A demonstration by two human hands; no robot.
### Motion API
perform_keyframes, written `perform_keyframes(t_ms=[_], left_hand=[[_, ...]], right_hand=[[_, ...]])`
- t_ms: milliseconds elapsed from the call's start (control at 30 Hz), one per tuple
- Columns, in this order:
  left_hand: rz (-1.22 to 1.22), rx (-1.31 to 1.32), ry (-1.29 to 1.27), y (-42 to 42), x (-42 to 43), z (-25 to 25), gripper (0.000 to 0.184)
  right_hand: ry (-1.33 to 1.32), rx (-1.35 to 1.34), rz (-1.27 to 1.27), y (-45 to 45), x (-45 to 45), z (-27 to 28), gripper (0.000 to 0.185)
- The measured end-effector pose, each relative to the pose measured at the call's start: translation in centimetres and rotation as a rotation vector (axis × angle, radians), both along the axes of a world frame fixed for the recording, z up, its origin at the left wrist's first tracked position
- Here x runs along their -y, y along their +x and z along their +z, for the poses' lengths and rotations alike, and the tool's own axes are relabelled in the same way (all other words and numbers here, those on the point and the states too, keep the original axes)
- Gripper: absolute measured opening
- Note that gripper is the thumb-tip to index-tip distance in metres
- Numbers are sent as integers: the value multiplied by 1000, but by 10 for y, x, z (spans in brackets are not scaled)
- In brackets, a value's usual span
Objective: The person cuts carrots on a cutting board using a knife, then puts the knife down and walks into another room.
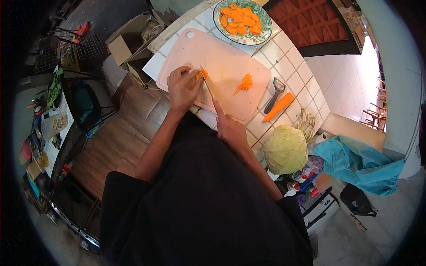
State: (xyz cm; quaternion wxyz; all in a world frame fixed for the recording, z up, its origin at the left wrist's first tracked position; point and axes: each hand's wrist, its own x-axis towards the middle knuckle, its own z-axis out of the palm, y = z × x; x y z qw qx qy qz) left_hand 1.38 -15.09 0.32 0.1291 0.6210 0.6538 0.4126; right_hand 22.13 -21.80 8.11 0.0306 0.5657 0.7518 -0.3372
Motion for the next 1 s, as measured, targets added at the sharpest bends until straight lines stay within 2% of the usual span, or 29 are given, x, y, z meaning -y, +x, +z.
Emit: perform_keyframes(t_ms=[133, 233, 333, 433, 533, 667, 733, 833, 1000], left_hand=[[0, -8, -1, 0, 1, 0, 35], [1, -3, 14, 1, 0, -2, 35], [0, -11, 19, -1, -1, -1, 34], [-5, -1, 6, 0, 1, -3, 32], [-5, 2, 12, 1, 0, -3, 31], [-14, -38, 13, 0, 2, -1, 33], [-12, -52, 31, 1, 2, -2, 34], [-6, -74, 28, 2, 3, -3, 33], [11, -62, 43, 5, 2, -2, 32]], right_hand=[[-68, 101, 35, -6, -5, 6, 74], [-69, 188, 93, -12, -6, 9, 87], [-44, 178, 94, -12, -7, 0, 93], [-116, 146, 84, -21, -20, -10, 91], [12, 146, 51, -32, -27, -18, 88], [51, 59, 52, -12, -9, -30, 91], [75, 20, 51, 1, 4, -25, 89], [-181, 168, 62, 15, 6, 7, 75], [-68, 111, 75, 29, 15, 5, 77]])
